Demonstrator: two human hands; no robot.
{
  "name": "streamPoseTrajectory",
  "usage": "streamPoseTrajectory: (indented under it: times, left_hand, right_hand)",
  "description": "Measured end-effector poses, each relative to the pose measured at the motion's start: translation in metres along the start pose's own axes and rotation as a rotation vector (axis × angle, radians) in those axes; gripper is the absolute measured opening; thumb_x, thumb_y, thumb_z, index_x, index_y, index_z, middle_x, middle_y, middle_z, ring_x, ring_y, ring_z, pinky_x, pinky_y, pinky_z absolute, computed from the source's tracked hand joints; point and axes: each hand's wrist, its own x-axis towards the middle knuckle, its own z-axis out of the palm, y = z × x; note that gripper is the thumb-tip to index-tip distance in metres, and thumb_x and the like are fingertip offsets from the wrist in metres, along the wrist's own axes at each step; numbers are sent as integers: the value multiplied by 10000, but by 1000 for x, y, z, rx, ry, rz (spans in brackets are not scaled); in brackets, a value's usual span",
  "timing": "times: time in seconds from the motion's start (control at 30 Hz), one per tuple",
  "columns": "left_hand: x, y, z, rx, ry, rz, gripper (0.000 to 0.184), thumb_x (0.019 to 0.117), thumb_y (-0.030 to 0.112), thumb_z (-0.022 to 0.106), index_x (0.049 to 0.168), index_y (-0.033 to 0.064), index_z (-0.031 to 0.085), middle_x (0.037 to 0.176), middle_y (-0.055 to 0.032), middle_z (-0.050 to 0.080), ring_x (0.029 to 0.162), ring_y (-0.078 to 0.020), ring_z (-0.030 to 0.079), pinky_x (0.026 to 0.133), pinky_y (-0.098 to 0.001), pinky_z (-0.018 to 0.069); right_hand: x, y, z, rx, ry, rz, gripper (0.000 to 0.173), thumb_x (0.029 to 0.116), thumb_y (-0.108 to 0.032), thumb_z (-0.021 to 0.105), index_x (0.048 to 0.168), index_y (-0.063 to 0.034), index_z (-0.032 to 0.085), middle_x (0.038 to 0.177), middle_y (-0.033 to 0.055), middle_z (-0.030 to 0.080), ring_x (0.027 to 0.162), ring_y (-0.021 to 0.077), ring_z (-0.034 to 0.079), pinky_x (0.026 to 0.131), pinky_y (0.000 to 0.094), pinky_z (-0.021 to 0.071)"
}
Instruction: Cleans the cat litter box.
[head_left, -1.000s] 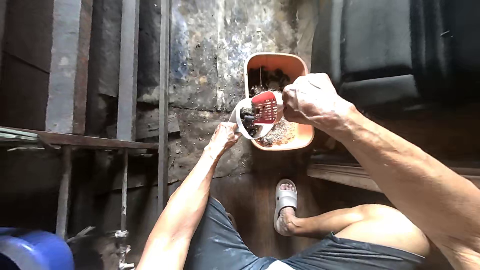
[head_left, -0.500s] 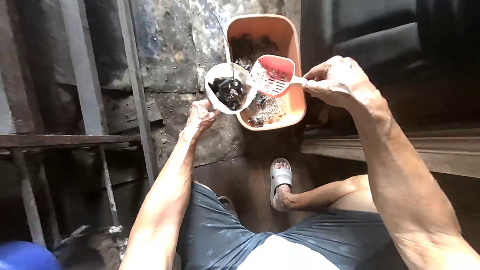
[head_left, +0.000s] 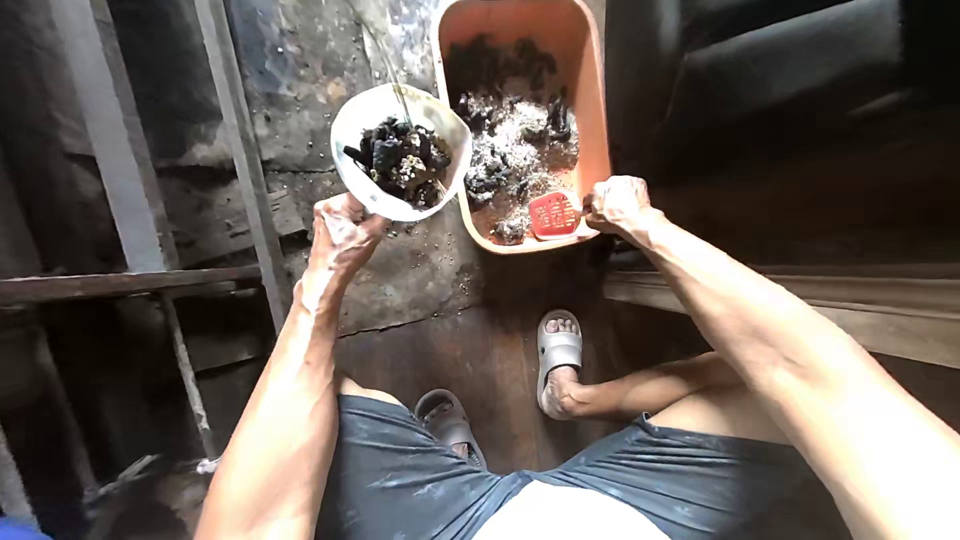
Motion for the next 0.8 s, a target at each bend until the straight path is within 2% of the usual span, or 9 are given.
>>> streamPoseTrajectory:
  times: [0.1,0.17,0.23,0.3,0.4,0.53,0.67,0.8]
  left_hand:
    - [-9,-2,-9,25,35,16,241,952,269,681,899,35,703,777,-84,674,712,-121,628,704,-398,507]
    - [-14,-2,-13,46,45,-10,255,961,268,666,902,22,696,788,-100,672,728,-133,628,717,-409,502]
    - [-16,-3,-17,64,49,-52,262,958,272,668,912,16,698,807,-116,679,753,-157,641,736,-433,504]
    - [-18,-1,-21,70,48,-91,247,958,242,671,941,-1,713,837,-142,694,775,-180,657,760,-458,519]
    - [-19,4,-22,79,69,-110,224,951,232,685,933,11,709,824,-111,688,751,-129,639,744,-402,516]
    - [-20,7,-19,61,87,-106,216,949,233,692,945,20,720,832,-103,697,761,-112,648,752,-390,524]
    - [-19,12,-13,62,96,-84,187,940,220,695,943,34,721,819,-71,693,738,-71,630,735,-344,517]
    - [-18,18,-10,74,100,-71,179,942,199,690,933,24,723,807,-84,694,731,-88,633,729,-354,512]
  right_hand:
    - [24,10,23,13,3,-98,261,900,-335,656,985,-111,760,979,206,722,986,431,688,766,653,508]
    - [36,13,31,54,-12,-150,261,906,-361,650,1033,-172,777,1003,183,734,1005,417,689,788,663,508]
    - [44,9,32,107,-42,-181,262,916,-361,656,1074,-194,782,1034,174,740,1022,418,687,817,676,504]
    - [50,4,33,144,-67,-218,273,929,-362,643,1095,-198,785,1057,173,743,1037,418,688,838,685,498]
    - [62,-6,40,157,-70,-265,276,937,-374,643,1099,-204,789,1087,171,742,1067,415,683,866,686,500]
    - [68,-15,44,203,-55,-301,277,941,-364,626,1080,-190,790,1079,173,743,1055,416,686,860,687,498]
    - [74,-8,51,329,-84,-284,290,944,-402,617,1096,-229,795,1073,147,748,1046,389,689,870,682,500]
    - [76,2,72,510,-63,-319,283,949,-359,618,1108,-208,798,1078,135,748,1049,374,685,885,689,490]
